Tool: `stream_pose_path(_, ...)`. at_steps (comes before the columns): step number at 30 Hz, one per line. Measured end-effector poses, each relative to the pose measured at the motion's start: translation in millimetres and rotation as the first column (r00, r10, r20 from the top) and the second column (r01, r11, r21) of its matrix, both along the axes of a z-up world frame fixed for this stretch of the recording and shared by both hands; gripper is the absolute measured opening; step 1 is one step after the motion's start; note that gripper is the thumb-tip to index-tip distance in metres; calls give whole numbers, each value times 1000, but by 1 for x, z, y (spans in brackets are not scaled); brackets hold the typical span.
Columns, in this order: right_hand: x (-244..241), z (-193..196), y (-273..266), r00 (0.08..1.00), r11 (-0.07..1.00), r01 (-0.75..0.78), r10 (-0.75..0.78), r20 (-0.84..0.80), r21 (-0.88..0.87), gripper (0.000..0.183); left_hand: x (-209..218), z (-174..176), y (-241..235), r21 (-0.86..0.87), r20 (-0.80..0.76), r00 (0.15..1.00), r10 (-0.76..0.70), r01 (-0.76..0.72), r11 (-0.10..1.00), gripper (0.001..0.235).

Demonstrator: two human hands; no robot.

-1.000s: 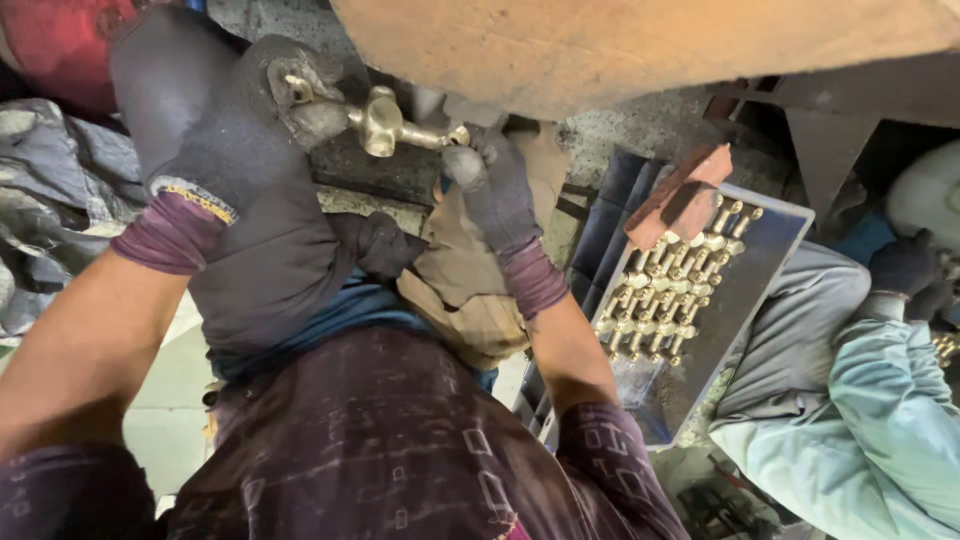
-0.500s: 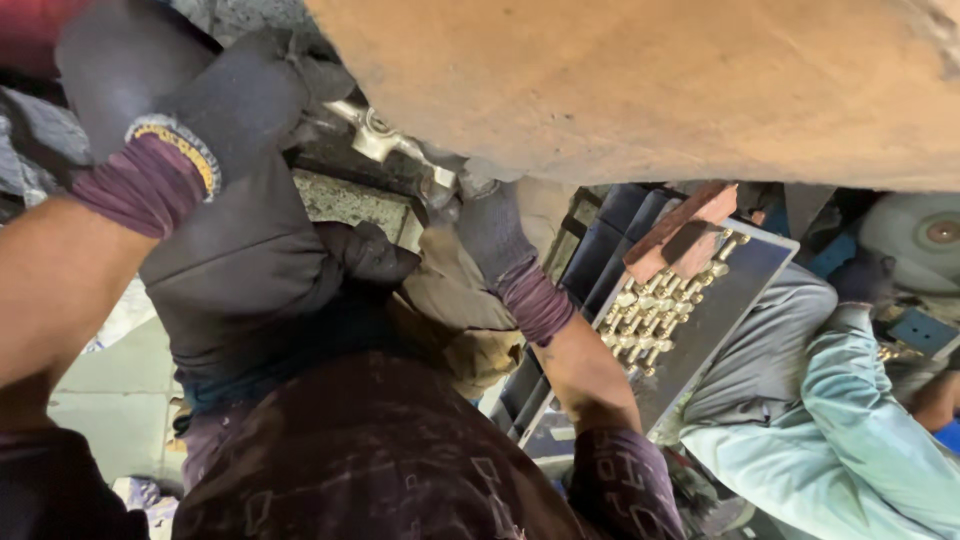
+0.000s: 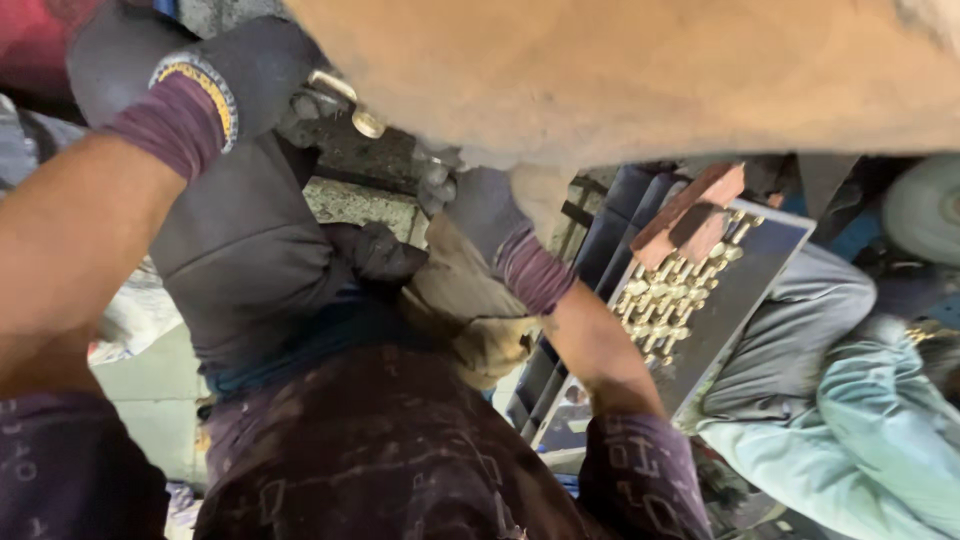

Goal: The person holds brass valve components and applies them to a rotating grinding wheel to smooth the surface, placing finished items into a tray.

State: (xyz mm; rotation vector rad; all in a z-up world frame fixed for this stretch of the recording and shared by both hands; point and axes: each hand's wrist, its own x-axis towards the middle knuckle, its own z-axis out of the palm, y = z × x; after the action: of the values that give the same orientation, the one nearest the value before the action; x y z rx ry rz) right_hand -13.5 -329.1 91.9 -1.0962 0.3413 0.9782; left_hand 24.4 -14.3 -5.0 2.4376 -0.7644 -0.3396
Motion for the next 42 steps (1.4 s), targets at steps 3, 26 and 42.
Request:
stream_pose_path(3, -1, 8, -3, 993, 967, 34, -4, -118, 251, 19, -16, 50, 0, 26, -106, 990, 88, -86, 996, 39)
stream_pose_path(26, -24, -5, -27, 687, 869, 212, 194, 700, -448, 31, -61, 165, -31, -363, -534, 741, 407, -635, 682, 41)
stream_pose_path(42, -12, -99, -82, 136, 346, 7, 929, 343, -938, 28, -43, 97, -18, -111, -185, 969, 166, -189, 976, 53)
